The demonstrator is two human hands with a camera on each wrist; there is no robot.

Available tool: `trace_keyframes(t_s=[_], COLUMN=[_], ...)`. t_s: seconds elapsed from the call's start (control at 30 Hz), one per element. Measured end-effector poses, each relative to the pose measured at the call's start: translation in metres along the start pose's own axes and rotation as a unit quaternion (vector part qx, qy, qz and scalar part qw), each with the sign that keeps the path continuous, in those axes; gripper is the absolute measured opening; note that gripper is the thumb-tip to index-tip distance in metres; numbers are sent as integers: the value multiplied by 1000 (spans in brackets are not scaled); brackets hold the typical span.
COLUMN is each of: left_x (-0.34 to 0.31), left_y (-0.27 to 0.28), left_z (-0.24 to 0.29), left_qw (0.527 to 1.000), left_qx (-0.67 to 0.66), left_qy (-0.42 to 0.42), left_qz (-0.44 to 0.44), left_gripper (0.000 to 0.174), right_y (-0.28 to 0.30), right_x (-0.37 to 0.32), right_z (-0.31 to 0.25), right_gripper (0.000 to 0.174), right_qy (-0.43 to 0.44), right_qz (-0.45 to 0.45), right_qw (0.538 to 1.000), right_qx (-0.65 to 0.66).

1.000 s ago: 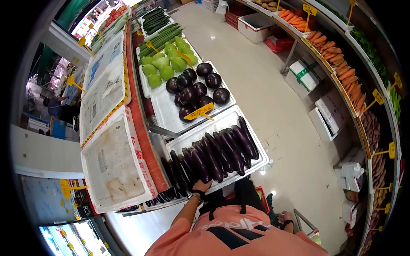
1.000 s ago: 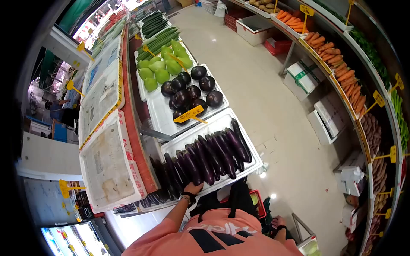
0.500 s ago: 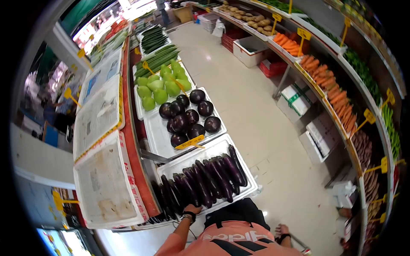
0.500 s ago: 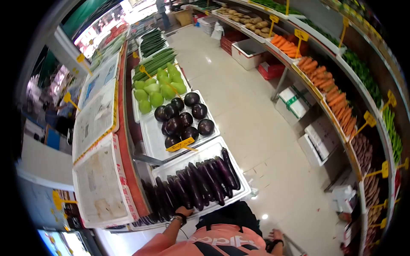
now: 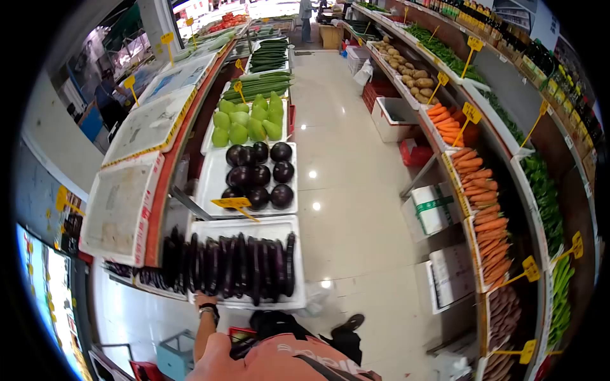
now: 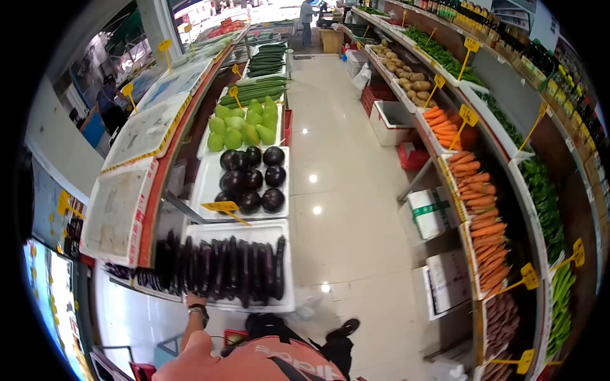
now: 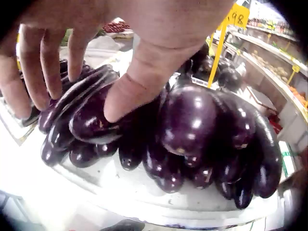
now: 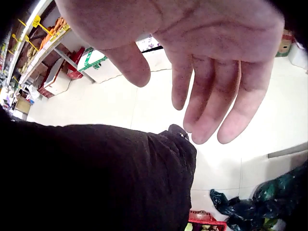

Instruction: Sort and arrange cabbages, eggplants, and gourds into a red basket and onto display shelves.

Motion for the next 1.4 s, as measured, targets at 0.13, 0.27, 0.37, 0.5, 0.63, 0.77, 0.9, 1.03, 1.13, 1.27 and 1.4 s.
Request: trace_keyframes(t_s=[0.13,0.27,0.37,0.5,0.63,0.77,0.9,1.03,1.13,1.27,1.4], left_x=[-110,-179,-337,-465,-543,-574,-576,-574,-565,-558,-551], left_y=[-1,-54,2,35,66,77,77,91,93,97,81], left_z=[3,55,159,258,329,401,471,528,570,627,701], left_qw=[976,917,839,765,723,670,629,626,647,678,671], left_qx=[-174,-362,-428,-452,-454,-486,-528,-537,-527,-514,-514], left_qy=[-86,-154,-298,-379,-379,-375,-358,-383,-399,-402,-392], left_qz=[95,-68,-156,-258,-358,-417,-444,-416,-379,-337,-363], left_gripper=[33,21,17,18,22,27,26,24,22,19,20], right_y=[100,156,135,3,-151,-245,-286,-307,-323,-340,-363], right_x=[49,37,67,9,-116,-218,-215,-194,-180,-144,-108], right_z=[-48,-187,-285,-444,-552,-591,-639,-700,-739,-786,-846], right_gripper=[55,42,37,33,40,48,40,31,30,36,48], right_qy=[21,47,212,376,497,466,440,432,392,355,356], right_qz=[8,72,-30,-192,-403,-610,-615,-601,-625,-625,-623], right_qw=[1000,994,972,894,746,586,581,604,623,624,582], right_qx=[14,-70,-94,-150,-185,-260,-303,-295,-259,-308,-382])
Point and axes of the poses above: each hand's wrist, its own x-axis towards the middle knuckle, its own y-axis out of the back of the hand, z = x × y, the point moved 8 cm from there along x, towards the middle knuckle, and after that the axes turned 10 degrees about y, right-handed, at the moved point
